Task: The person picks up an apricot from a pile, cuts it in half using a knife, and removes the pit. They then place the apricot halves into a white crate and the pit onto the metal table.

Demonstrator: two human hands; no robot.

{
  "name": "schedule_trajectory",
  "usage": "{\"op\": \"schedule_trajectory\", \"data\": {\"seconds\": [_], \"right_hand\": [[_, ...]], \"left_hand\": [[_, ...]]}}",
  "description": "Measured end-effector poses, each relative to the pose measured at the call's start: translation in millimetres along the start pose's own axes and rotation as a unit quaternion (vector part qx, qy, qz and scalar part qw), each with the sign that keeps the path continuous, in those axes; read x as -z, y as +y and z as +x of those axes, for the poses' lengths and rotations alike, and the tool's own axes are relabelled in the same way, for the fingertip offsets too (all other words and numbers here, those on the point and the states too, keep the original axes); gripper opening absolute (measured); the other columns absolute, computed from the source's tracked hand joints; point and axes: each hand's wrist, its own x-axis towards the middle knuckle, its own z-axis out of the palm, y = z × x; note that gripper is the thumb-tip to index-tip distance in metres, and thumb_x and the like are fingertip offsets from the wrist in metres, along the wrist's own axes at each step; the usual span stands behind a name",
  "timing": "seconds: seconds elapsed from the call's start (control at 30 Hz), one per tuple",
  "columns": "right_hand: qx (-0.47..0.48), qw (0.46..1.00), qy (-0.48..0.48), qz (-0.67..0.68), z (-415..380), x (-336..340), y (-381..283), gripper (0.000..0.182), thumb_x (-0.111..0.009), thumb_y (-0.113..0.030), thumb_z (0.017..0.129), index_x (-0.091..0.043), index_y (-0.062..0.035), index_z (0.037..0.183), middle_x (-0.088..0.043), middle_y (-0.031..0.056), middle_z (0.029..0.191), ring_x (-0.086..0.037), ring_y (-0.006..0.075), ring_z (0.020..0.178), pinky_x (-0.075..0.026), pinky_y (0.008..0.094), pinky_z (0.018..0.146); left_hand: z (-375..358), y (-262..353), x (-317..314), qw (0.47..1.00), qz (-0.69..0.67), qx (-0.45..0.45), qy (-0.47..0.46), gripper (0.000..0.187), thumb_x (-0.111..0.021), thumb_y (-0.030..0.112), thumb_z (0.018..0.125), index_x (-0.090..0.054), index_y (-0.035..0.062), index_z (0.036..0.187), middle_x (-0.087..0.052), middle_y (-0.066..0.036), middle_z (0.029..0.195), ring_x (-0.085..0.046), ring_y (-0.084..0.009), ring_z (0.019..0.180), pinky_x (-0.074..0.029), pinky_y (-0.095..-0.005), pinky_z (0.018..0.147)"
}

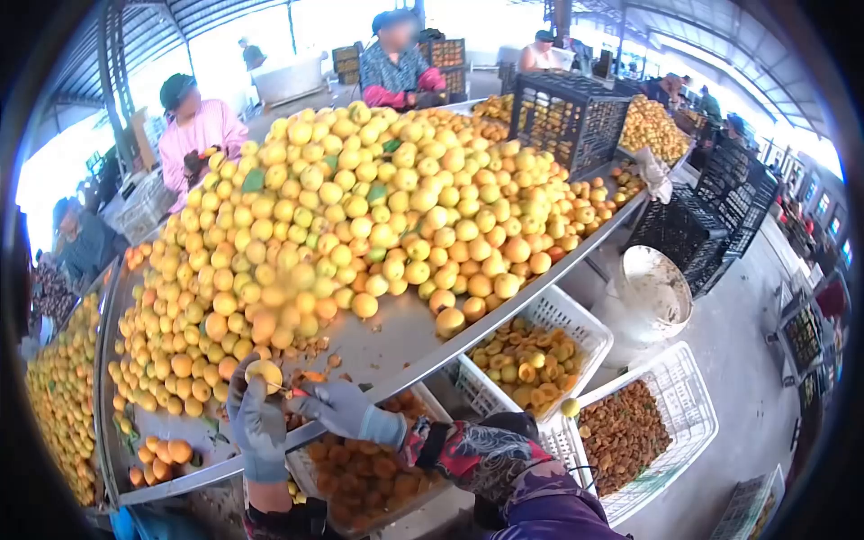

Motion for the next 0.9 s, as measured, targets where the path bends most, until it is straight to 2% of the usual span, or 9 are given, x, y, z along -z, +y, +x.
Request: {"op": "schedule_trajectory", "data": {"seconds": [0.1,0.2,0.3,0.33,0.37,0.43,0.57,0.63,0.9], "right_hand": [[-0.074,0.994,-0.029,-0.073,-48,22,-23,0.041,-0.055,-0.04,0.092,-0.058,-0.0063,0.114,-0.061,0.0193,0.08,-0.062,0.0278,0.071,-0.046,0.0359,0.062],[-0.053,0.992,0.039,0.105,-15,9,-24,0.035,-0.055,-0.04,0.092,-0.059,-0.0082,0.106,-0.06,0.0147,0.075,-0.057,0.0269,0.063,-0.046,0.0355,0.06],[-0.009,0.993,0.107,-0.053,-6,24,-16,0.029,-0.055,-0.035,0.093,-0.058,-0.0071,0.1,-0.056,0.0017,0.062,-0.053,0.012,0.051,-0.04,0.0297,0.048],[0.073,0.925,0.173,-0.33,-1,31,-15,0.029,-0.057,-0.036,0.092,-0.059,-0.0082,0.098,-0.057,0.0029,0.062,-0.056,0.0122,0.054,-0.042,0.0298,0.05],[0.071,0.925,0.177,-0.33,1,37,-13,0.029,-0.057,-0.036,0.092,-0.059,-0.0082,0.098,-0.057,0.0029,0.062,-0.056,0.0122,0.054,-0.042,0.0298,0.05],[-0.061,0.991,0.106,0.063,-1,41,-10,0.025,-0.059,-0.03,0.092,-0.058,-0.0059,0.093,-0.057,0.0037,0.064,-0.056,0.0118,0.056,-0.044,0.0312,0.052],[-0.008,0.974,0.145,-0.172,-6,43,-3,0.022,-0.058,-0.024,0.093,-0.056,-0.003,0.09,-0.055,-0.0002,0.067,-0.051,0.0083,0.057,-0.042,0.026,0.052],[-0.09,0.975,0.151,0.132,-7,38,3,0.02,-0.056,-0.022,0.094,-0.054,-0.0022,0.088,-0.053,-0.0015,0.069,-0.048,0.0067,0.059,-0.041,0.0239,0.053],[-0.015,0.98,0.173,0.095,-6,43,-9,0.019,-0.054,-0.02,0.095,-0.052,-0.0024,0.09,-0.052,-0.0004,0.068,-0.048,0.0052,0.056,-0.041,0.0226,0.05]], "left_hand": [[-42,-19,-21,0.996,-0.07,0.039,0.026,0.04,-0.062,0.016,0.089,-0.051,0.0015,0.124,-0.062,-0.008,0.107,-0.061,-0.0191,0.095,-0.05,-0.0322,0.084],[-13,-2,-13,0.992,-0.119,0.027,0.023,0.035,-0.056,0.019,0.093,-0.051,0.001,0.122,-0.061,-0.008,0.104,-0.062,-0.0209,0.093,-0.052,-0.0338,0.081],[-14,9,-11,0.993,-0.071,0.078,0.055,0.036,-0.057,0.018,0.092,-0.05,0.0006,0.123,-0.06,-0.008,0.103,-0.062,-0.0215,0.089,-0.054,-0.0353,0.076],[-14,5,-10,0.993,-0.071,0.079,0.052,0.036,-0.057,0.018,0.092,-0.05,0.0006,0.123,-0.06,-0.008,0.103,-0.062,-0.0215,0.089,-0.054,-0.0353,0.076],[-12,-2,-8,0.997,-0.026,0.044,0.053,0.037,-0.057,0.017,0.092,-0.049,0.0011,0.124,-0.059,-0.009,0.102,-0.062,-0.0213,0.088,-0.055,-0.0353,0.073],[-12,-1,-12,0.998,0.025,0.014,0.051,0.037,-0.057,0.016,0.092,-0.048,0.0016,0.125,-0.059,-0.009,0.101,-0.062,-0.0211,0.086,-0.055,-0.0354,0.07],[-19,0,-28,0.996,0.017,0.052,0.065,0.033,-0.057,0.013,0.091,-0.049,0.0035,0.122,-0.058,-0.008,0.099,-0.06,-0.0179,0.081,-0.054,-0.0313,0.068],[-20,0,-28,0.996,0.014,0.057,0.065,0.032,-0.057,0.012,0.09,-0.05,0.004,0.121,-0.058,-0.008,0.099,-0.059,-0.0172,0.081,-0.053,-0.0305,0.068],[-19,-11,-23,0.995,0.018,0.064,0.076,0.034,-0.058,0.009,0.088,-0.052,0.0037,0.121,-0.057,-0.007,0.104,-0.058,-0.0156,0.088,-0.052,-0.0292,0.071]]}}
